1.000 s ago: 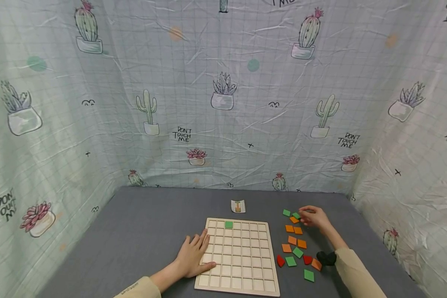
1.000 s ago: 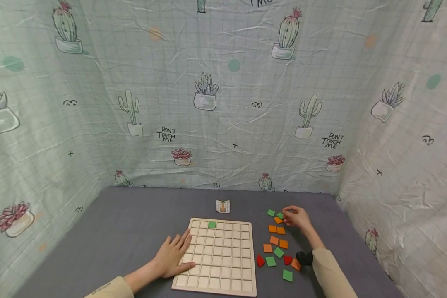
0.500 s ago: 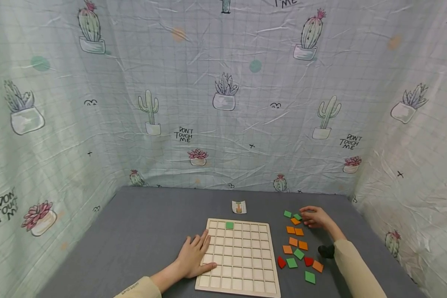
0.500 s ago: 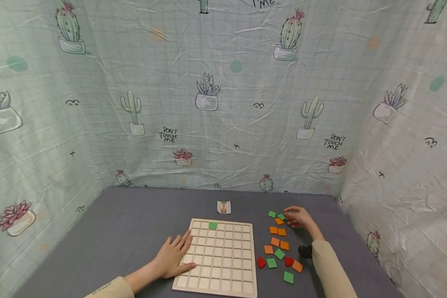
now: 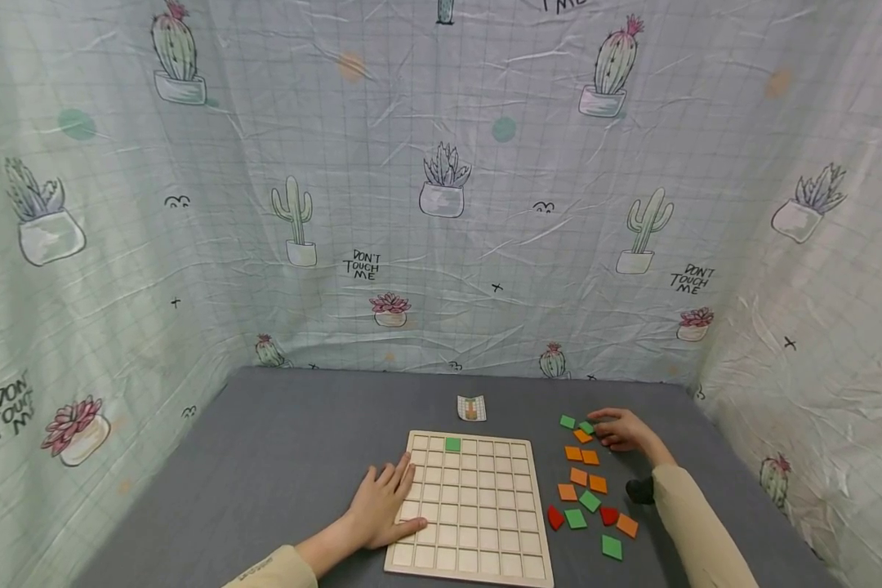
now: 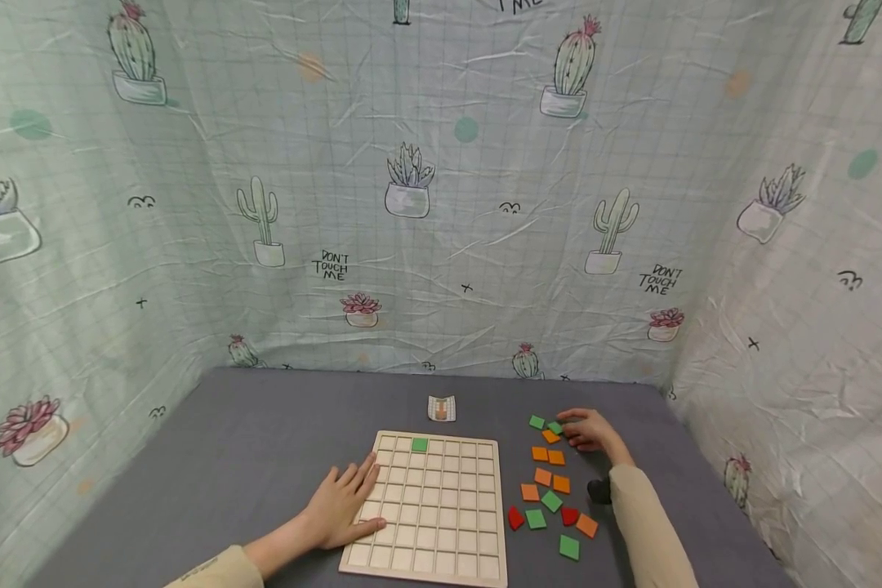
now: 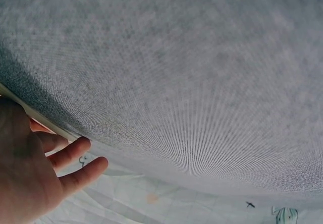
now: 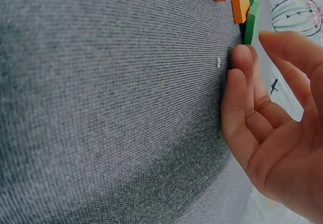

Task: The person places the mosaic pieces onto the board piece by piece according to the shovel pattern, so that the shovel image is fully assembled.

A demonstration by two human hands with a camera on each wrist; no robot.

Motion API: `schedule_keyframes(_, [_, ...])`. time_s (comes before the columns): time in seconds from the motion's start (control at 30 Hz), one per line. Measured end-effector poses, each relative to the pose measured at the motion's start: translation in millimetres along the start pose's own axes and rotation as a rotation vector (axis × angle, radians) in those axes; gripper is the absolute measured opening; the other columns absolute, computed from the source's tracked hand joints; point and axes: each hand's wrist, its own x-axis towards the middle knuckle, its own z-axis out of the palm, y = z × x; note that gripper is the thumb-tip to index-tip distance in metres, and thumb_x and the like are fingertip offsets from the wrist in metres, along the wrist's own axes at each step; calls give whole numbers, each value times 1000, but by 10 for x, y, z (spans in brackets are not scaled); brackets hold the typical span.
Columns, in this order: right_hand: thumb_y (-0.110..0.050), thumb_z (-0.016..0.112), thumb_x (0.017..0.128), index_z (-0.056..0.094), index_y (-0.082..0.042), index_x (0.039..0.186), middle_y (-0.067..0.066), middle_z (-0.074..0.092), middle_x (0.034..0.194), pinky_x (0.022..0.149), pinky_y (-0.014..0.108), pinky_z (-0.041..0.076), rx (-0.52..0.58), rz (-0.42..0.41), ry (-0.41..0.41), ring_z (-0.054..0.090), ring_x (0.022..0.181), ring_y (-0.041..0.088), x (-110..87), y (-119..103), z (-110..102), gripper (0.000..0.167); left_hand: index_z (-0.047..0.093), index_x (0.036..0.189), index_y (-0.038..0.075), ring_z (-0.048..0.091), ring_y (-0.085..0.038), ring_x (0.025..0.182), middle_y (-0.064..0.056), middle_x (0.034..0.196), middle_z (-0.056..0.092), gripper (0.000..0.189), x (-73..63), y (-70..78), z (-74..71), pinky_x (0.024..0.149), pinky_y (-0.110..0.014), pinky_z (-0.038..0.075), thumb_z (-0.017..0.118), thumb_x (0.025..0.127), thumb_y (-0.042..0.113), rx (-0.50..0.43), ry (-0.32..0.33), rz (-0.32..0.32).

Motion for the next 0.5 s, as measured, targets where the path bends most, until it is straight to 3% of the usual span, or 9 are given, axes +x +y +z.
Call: schedule_keyframes(0.5, [-11,54,87,47,-3,128,-2,52,72,56,28,41,-103,-4,-41,44,57,12,23,-30,60,43,37,136,6,46,-26,115,-13,143,33,85,-16,2,-45,87,-47,37,22,82,70,4,8,8])
